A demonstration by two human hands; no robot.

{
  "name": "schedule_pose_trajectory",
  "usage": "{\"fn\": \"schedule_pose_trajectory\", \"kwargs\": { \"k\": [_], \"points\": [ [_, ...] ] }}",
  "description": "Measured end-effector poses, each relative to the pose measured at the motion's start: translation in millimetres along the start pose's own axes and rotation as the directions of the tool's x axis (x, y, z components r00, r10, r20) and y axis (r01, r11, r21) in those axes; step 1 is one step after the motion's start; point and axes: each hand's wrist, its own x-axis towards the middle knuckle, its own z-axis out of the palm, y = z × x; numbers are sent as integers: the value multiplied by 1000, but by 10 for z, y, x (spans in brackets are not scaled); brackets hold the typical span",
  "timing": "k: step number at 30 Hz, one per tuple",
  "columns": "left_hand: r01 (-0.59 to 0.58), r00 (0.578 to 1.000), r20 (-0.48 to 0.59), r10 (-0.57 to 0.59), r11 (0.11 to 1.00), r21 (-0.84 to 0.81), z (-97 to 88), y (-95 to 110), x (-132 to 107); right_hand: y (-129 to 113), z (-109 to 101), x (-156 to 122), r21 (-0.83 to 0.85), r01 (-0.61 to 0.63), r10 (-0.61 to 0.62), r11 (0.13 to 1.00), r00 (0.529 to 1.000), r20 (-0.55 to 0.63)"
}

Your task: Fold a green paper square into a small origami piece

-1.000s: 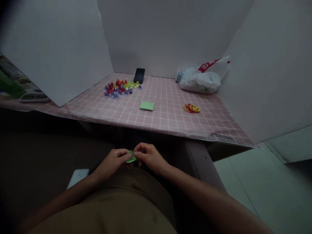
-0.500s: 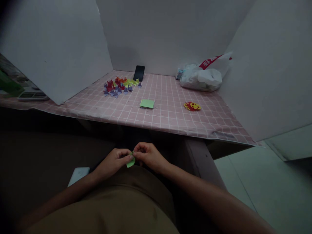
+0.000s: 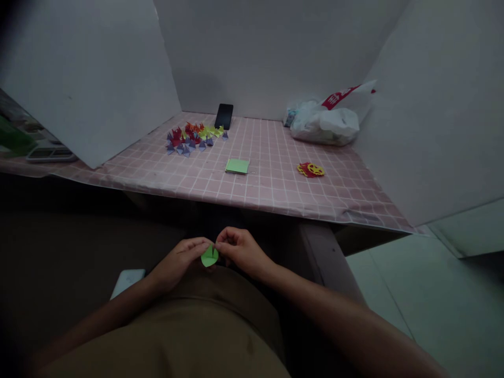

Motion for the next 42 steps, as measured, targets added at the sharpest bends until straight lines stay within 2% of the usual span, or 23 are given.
{"fn": "schedule_pose_trajectory", "kwargs": {
  "k": [10,15,23,31,42],
  "points": [
    [28,999,-22,-27,999,41,19,4,-6,0,-6,-17,-61,12,-10,998,999,40],
    [53,998,-30,-53,999,-6,20,-39,-5,9,1,-16,-76,22,-17,997,998,57],
    [27,1000,3,-27,999,-35,0,-126,20,45,-4,-20,-143,35,-30,989,999,39],
    [23,999,40,-20,997,-77,-5,-91,-4,56,-1,-18,-158,49,-46,986,999,22],
    [24,999,-31,-24,999,-24,-6,-119,-9,-51,6,-49,-133,53,-42,990,995,86]
  ]
}}
